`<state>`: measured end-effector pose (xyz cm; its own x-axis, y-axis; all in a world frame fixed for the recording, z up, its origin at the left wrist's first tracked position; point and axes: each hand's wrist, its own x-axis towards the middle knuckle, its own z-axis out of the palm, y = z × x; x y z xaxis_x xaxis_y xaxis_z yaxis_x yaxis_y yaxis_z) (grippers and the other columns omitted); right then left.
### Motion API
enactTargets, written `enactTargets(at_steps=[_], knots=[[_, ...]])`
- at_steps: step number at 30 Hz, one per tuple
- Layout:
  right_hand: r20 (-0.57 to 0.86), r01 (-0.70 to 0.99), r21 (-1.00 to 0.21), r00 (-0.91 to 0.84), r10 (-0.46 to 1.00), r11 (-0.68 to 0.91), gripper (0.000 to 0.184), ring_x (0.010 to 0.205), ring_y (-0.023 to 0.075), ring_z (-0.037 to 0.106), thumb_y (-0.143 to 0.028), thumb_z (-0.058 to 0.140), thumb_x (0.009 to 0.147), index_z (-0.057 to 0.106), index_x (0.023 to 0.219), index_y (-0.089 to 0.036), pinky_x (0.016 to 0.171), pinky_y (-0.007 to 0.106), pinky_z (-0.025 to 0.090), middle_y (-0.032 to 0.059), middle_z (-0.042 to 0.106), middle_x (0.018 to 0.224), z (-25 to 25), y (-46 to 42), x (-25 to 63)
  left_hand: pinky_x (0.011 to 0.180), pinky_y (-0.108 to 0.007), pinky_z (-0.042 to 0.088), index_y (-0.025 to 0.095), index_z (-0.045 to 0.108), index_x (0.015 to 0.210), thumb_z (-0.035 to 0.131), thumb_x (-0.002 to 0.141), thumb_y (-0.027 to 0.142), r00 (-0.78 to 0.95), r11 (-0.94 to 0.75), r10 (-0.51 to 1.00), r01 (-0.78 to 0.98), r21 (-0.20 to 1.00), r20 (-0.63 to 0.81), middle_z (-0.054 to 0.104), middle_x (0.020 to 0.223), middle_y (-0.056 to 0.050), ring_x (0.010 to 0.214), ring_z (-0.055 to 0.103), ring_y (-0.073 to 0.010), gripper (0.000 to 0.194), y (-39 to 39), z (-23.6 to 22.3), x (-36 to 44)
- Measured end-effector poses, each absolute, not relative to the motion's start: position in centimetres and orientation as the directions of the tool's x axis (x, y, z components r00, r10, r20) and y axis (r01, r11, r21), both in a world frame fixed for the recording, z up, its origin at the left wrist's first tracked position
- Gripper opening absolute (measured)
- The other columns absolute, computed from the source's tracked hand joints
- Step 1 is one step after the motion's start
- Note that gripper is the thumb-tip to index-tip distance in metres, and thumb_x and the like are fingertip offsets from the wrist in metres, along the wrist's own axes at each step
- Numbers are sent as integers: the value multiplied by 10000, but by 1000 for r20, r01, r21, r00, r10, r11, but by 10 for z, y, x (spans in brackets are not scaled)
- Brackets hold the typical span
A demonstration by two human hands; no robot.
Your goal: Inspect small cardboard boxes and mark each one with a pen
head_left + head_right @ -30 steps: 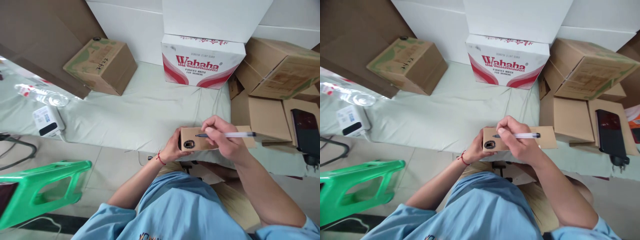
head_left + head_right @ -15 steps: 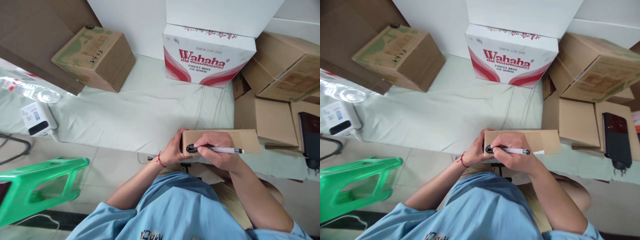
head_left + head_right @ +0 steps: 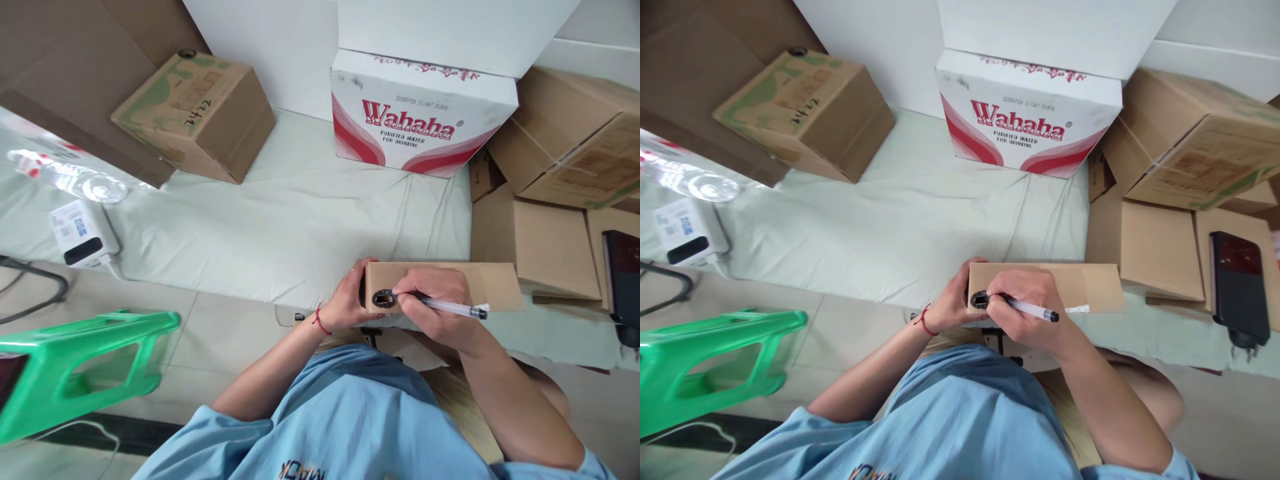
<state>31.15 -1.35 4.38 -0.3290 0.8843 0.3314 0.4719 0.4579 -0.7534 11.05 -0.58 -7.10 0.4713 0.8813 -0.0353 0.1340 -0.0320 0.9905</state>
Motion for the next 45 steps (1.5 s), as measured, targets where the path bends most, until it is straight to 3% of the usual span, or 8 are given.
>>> enactTargets(at_steps=[9, 14, 23, 36, 45], knots=[[343, 452, -786, -248, 906, 421, 228, 503, 95, 512, -102, 565, 836, 591, 640, -217, 523, 241, 393, -36, 585, 571, 44, -15, 313, 1038, -478, 556, 225, 446, 1436, 960, 670, 556, 463, -22, 886, 113, 993, -34, 645, 1399, -152, 1238, 670, -355, 981, -6, -73, 112], [336, 409, -800, -300, 893, 439, 239, 481, 94, 458, -93, 559, 819, 573, 616, -218, 508, 260, 349, -45, 530, 546, 44, -14, 317, 1055, -489, 562, 221, 457, 1442, 967, 673, 524, 454, -43, 891, 116, 992, -14, 644, 1414, -157, 1258, 671, -364, 972, -6, -74, 112], [346, 365, -789, -401, 848, 494, 177, 553, 96, 554, -101, 590, 887, 680, 797, -223, 559, 234, 411, -42, 643, 655, 45, -12, 313, 1010, -459, 584, 221, 451, 1446, 954, 674, 531, 448, -66, 894, 157, 985, -11, 661, 1379, -133, 1205, 693, -339, 972, -6, -77, 111], [308, 352, -788, -484, 819, 505, 186, 587, 112, 576, -108, 563, 910, 675, 824, -229, 599, 247, 445, -25, 681, 691, 44, -11, 312, 1014, -449, 574, 217, 446, 1445, 938, 684, 614, 452, -103, 892, 167, 981, 17, 654, 1374, -141, 1206, 684, -338, 989, -6, -79, 111], [306, 322, -802, -501, 809, 503, 181, 555, 104, 527, -96, 567, 869, 651, 770, -222, 581, 247, 408, -38, 627, 647, 43, -11, 313, 997, -435, 572, 215, 445, 1447, 939, 684, 564, 452, -100, 892, 164, 981, 16, 656, 1375, -137, 1192, 688, -330, 974, -6, -80, 111]])
